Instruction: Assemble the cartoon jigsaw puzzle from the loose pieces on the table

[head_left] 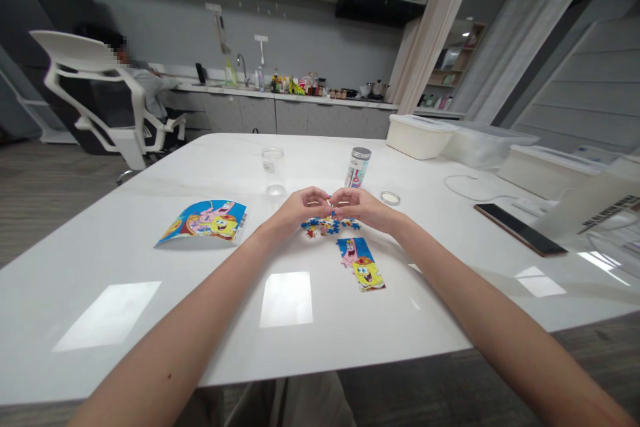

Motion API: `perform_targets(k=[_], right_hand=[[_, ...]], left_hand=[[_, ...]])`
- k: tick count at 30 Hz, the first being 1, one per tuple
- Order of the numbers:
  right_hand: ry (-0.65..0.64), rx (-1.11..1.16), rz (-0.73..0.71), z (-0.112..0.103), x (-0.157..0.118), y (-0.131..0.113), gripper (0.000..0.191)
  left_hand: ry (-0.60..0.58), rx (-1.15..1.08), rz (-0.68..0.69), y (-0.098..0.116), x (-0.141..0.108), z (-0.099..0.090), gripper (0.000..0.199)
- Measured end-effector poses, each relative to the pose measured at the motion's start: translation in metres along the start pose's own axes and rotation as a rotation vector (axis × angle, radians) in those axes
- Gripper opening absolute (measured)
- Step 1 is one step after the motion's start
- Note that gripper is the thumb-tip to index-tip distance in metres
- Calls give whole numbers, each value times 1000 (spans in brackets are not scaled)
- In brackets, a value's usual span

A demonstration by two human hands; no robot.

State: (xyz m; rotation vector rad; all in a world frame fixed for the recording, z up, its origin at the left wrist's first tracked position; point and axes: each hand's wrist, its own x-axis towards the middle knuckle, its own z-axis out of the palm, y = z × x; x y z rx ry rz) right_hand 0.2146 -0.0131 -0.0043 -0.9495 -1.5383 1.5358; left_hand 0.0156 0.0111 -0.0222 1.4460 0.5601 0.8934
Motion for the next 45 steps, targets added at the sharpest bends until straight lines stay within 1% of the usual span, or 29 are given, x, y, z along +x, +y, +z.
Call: perform_targets(k=[6, 11, 21, 32, 39, 45], right_hand=[[37, 6, 5, -1, 2, 1, 26], [26, 16, -5, 0, 1, -1, 26], [-10, 100, -37, -2, -1, -5, 29], [-26, 64, -21, -4, -1, -2, 27], [-5, 44, -18, -4, 0, -1, 27], [-26, 28, -15, -5, 0, 0, 26]], left_hand=[[-28, -60, -38, 0, -1, 1, 31], [-23, -69, -43, 2, -2, 2, 28], [5, -72, -25, 4, -1, 1, 38], [-1, -52, -21, 5, -1, 2, 35], [-48, -49, -45, 3, -2, 2, 31], [-70, -38, -34, 5, -3, 3, 30]])
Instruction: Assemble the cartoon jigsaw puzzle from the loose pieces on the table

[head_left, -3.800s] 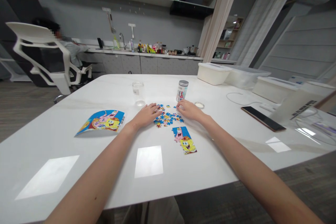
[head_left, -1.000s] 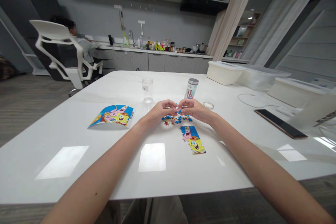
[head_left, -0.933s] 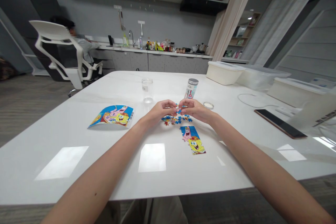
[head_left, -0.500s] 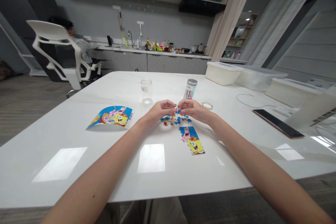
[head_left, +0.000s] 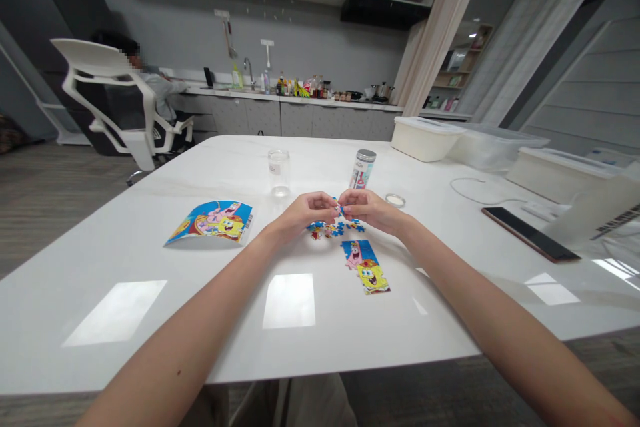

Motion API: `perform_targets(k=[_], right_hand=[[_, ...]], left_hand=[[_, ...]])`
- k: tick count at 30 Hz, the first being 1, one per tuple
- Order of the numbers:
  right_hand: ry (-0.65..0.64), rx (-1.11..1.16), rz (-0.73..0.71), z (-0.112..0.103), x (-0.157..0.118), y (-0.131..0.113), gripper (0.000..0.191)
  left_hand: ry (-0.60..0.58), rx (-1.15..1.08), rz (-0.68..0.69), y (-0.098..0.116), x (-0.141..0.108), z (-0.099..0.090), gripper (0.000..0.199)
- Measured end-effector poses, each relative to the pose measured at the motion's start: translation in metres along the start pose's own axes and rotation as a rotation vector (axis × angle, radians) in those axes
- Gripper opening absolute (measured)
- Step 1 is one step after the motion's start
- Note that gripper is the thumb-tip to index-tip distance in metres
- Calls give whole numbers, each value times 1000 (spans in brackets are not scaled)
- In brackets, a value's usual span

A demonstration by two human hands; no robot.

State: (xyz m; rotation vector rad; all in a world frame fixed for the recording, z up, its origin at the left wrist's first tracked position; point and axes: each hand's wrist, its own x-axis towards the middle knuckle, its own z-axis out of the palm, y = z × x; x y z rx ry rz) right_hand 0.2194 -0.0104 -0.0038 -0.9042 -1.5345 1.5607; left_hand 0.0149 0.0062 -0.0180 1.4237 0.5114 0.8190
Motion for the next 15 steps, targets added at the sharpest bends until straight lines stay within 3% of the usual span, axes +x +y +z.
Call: perform_targets(k=[6, 15], right_hand=[[-65, -8, 34, 2, -3, -2, 27], [-155, -5, 51, 4, -2, 1, 28]], left_hand=[[59, -14, 11, 1, 2, -1, 29], [53, -11, -2, -1, 2, 0, 30]])
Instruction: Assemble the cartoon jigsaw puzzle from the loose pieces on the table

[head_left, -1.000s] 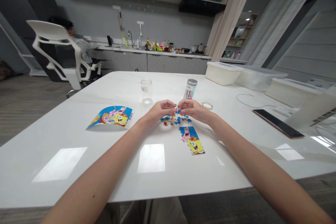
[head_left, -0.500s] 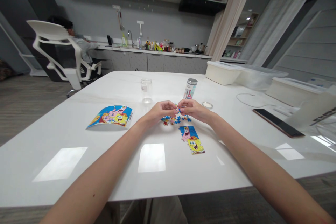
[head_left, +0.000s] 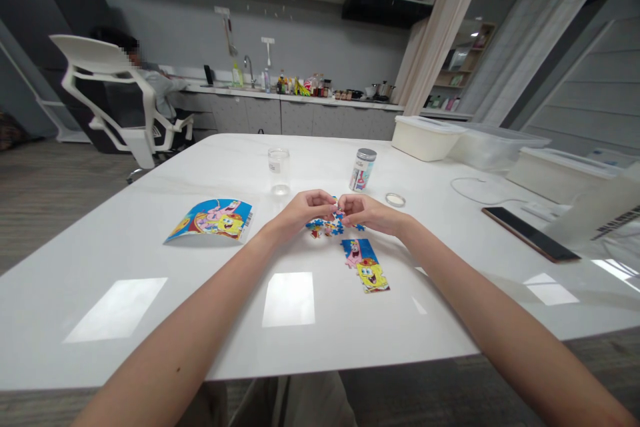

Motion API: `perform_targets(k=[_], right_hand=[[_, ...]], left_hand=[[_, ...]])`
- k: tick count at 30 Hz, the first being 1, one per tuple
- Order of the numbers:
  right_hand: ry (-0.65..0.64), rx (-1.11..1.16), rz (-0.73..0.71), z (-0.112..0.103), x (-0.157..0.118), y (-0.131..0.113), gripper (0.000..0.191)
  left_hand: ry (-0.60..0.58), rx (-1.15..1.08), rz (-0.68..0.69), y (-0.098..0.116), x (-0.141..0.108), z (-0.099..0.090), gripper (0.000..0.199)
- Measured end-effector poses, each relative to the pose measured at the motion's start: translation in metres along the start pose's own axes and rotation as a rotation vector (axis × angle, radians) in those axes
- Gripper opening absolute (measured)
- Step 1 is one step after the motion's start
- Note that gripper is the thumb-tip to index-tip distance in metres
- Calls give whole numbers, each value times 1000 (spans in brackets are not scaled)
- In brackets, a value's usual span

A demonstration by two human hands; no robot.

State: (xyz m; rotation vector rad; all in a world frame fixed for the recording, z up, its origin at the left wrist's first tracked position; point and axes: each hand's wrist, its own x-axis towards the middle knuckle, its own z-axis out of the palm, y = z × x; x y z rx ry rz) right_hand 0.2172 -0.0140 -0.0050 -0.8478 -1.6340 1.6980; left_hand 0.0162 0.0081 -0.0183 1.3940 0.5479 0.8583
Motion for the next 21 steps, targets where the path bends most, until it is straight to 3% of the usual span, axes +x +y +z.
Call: perform_targets(k=[11, 21], right_hand=[[-11, -20, 18, -1, -1, -2, 22], [85, -78, -14, -1, -1, -3, 23]], left_hand=[[-8, -29, -4, -2, -1, 0, 30], [-41, 5, -18, 0, -2, 0, 32]])
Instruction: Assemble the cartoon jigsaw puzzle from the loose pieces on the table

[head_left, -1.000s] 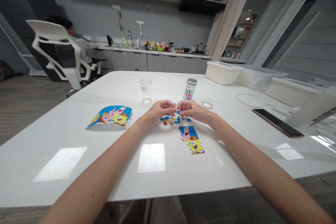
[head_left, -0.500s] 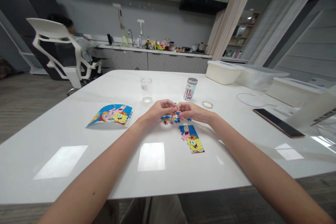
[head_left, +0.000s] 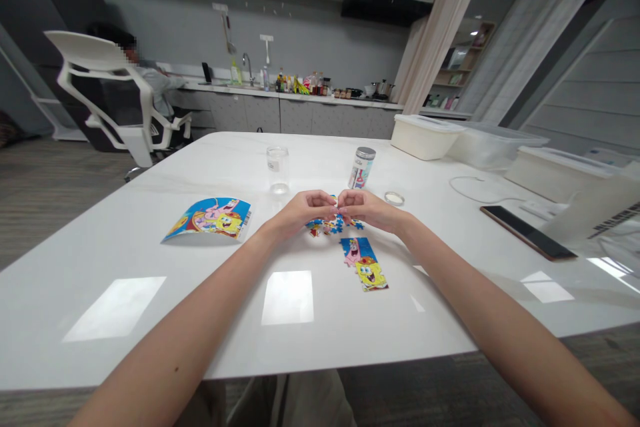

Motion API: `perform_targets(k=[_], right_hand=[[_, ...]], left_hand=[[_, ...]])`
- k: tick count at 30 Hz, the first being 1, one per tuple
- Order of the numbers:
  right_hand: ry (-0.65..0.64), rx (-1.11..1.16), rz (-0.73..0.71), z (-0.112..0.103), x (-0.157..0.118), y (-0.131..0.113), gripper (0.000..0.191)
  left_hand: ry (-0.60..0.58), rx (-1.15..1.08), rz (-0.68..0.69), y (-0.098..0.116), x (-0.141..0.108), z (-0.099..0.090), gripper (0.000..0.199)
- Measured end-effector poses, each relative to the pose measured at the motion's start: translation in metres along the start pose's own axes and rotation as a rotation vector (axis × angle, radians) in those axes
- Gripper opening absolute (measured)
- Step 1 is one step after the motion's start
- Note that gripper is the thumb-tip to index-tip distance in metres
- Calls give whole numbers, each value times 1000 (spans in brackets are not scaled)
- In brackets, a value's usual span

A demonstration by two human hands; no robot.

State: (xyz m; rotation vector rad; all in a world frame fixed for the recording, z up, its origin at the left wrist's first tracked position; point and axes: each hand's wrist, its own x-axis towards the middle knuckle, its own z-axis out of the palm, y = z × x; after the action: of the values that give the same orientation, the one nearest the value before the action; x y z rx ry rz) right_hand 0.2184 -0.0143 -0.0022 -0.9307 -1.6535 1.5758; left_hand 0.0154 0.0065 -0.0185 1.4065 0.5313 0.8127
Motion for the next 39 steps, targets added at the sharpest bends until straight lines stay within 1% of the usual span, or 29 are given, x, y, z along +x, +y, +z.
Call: perform_targets(k=[4, 8, 11, 25, 29, 33, 39], right_hand=[[-14, 24, 0, -1, 0, 0, 23], [-80, 55, -7, -1, -1, 0, 22], [-101, 64, 4, -1, -1, 0, 23], [-122, 56, -3, 0, -4, -3, 20], [-102, 37, -4, -1, -3, -2, 19], [-76, 25, 13, -3, -2, -1, 17], [-75, 29, -10, -4, -2, 0, 18]], left_hand=[[0, 26, 11, -1, 0, -1, 30], [18, 20, 23, 0, 0, -1, 29], [15, 17, 18, 1, 0, 0, 29], [30, 28, -2, 2, 0, 1, 34], [34, 35, 2, 1, -1, 1, 33], [11, 32, -11, 2, -1, 1, 34], [-40, 35, -33, -1, -1, 1, 32]])
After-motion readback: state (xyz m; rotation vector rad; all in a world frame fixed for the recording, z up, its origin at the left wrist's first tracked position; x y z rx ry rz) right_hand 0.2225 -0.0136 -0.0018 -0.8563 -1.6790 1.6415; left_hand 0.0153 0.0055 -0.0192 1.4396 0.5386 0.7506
